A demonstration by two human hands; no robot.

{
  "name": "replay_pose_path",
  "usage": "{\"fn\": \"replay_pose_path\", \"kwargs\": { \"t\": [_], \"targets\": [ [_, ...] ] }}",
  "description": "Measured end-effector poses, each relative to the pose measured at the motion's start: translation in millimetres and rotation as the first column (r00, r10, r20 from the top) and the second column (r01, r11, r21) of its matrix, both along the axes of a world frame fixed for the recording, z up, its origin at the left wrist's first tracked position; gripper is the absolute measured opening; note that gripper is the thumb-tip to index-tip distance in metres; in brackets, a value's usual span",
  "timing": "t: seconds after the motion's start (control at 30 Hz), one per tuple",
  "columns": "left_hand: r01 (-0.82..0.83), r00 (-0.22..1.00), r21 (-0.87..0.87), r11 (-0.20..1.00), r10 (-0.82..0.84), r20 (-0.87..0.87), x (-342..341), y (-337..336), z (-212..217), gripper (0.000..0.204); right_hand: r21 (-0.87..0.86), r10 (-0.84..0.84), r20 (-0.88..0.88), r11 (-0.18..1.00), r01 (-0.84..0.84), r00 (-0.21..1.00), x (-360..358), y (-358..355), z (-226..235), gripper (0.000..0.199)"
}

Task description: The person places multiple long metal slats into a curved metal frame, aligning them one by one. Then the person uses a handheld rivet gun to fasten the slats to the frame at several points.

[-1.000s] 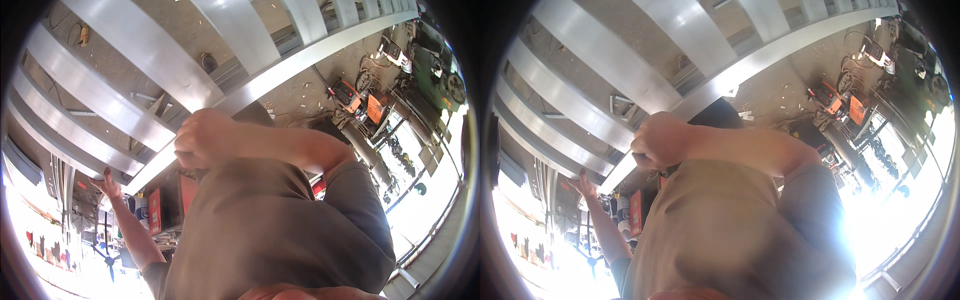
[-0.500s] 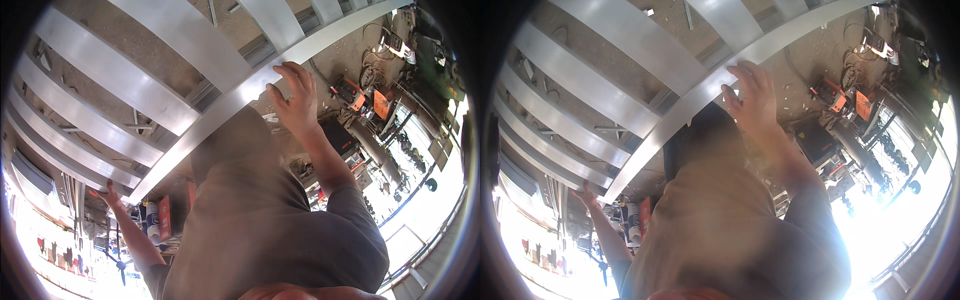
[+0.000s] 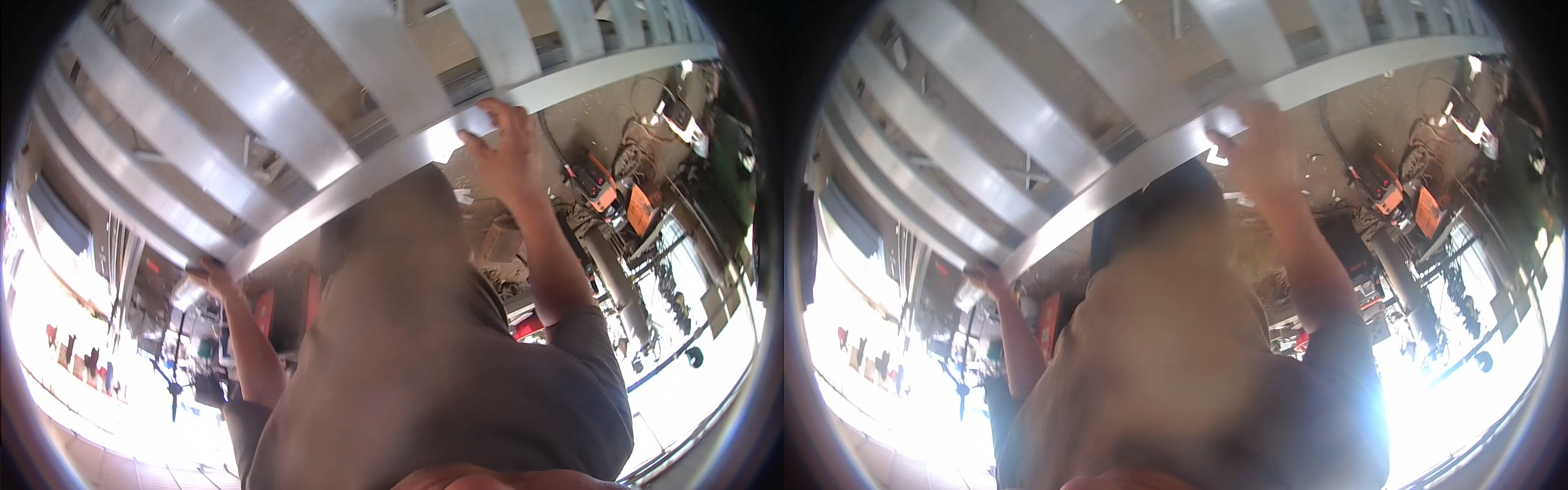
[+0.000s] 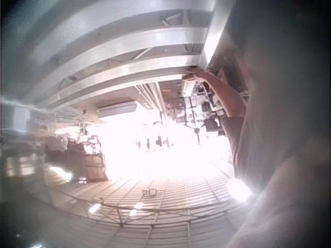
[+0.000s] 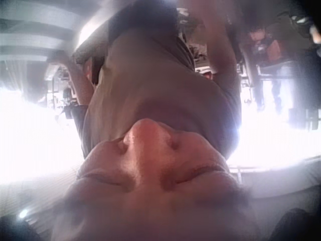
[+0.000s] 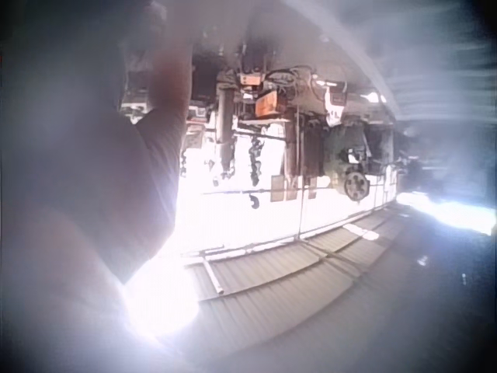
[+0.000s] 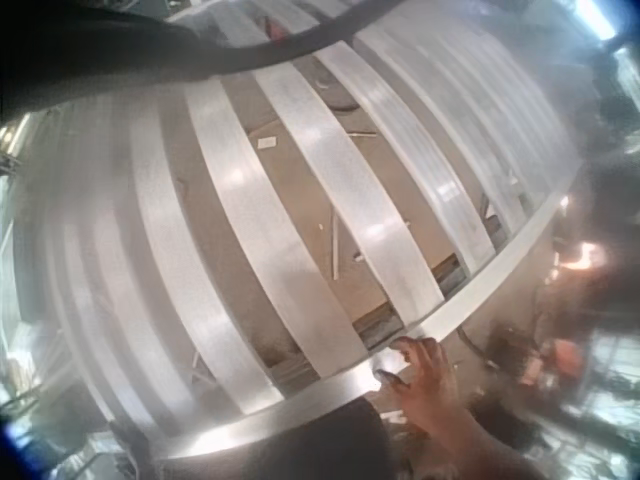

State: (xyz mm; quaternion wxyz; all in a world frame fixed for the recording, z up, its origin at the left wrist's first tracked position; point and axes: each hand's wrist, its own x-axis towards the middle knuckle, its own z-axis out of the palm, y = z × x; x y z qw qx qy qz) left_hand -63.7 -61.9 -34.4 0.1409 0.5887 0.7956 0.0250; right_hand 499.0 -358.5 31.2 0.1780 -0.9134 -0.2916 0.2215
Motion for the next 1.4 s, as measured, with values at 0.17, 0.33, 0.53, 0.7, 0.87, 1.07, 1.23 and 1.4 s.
{"fn": "replay_pose_path", "kwargs": {
  "t": [0.17, 0.33, 0.53, 0.7, 0.87, 1.07, 1.23, 1.4],
  "targets": [
    [0.070, 0.992, 0.097, 0.993, -0.059, -0.112, -13, -7, -16, 0.080, -0.005, -0.051, -0.095, 0.999, 0.051, 0.994, -2, -3, -10, 0.052],
    [0.010, 1.000, 0.107, 0.994, -0.010, 0.000, -19, -6, -11, 0.077, 0.040, -0.035, -0.103, 0.998, 0.039, 0.994, 3, -13, -23, 0.054],
    [-0.270, 0.796, 0.066, 0.961, 0.184, 0.577, -57, -37, 8, 0.090, -0.023, 0.014, -0.068, 1.000, -0.016, 0.998, 12, -22, -35, 0.063],
    [-0.280, 0.706, -0.137, 0.950, 0.300, 0.641, -80, -76, 11, 0.105, -0.014, -0.023, -0.035, 1.000, 0.022, 0.999, 7, -26, -39, 0.063],
    [-0.089, 0.858, 0.023, 0.996, 0.065, 0.509, -91, -79, 17, 0.109, 0.145, -0.215, -0.036, 0.965, 0.218, 0.976, -19, -53, -72, 0.050],
    [-0.005, 0.933, 0.028, 1.000, -0.006, 0.360, -78, -43, 39, 0.113, -0.130, -0.414, -0.484, 0.905, 0.405, 0.771, -118, -103, -104, 0.023],
    [-0.093, 0.899, 0.046, 0.995, 0.064, 0.433, -69, -19, 41, 0.112, -0.293, -0.259, -0.622, 0.952, 0.087, 0.739, -221, -110, -104, 0.032],
    [-0.083, 0.890, 0.073, 0.994, 0.040, 0.454, -76, -11, 38, 0.090, -0.364, -0.236, -0.676, 0.931, -0.038, 0.698, -272, -91, -98, 0.050]
  ]
}}
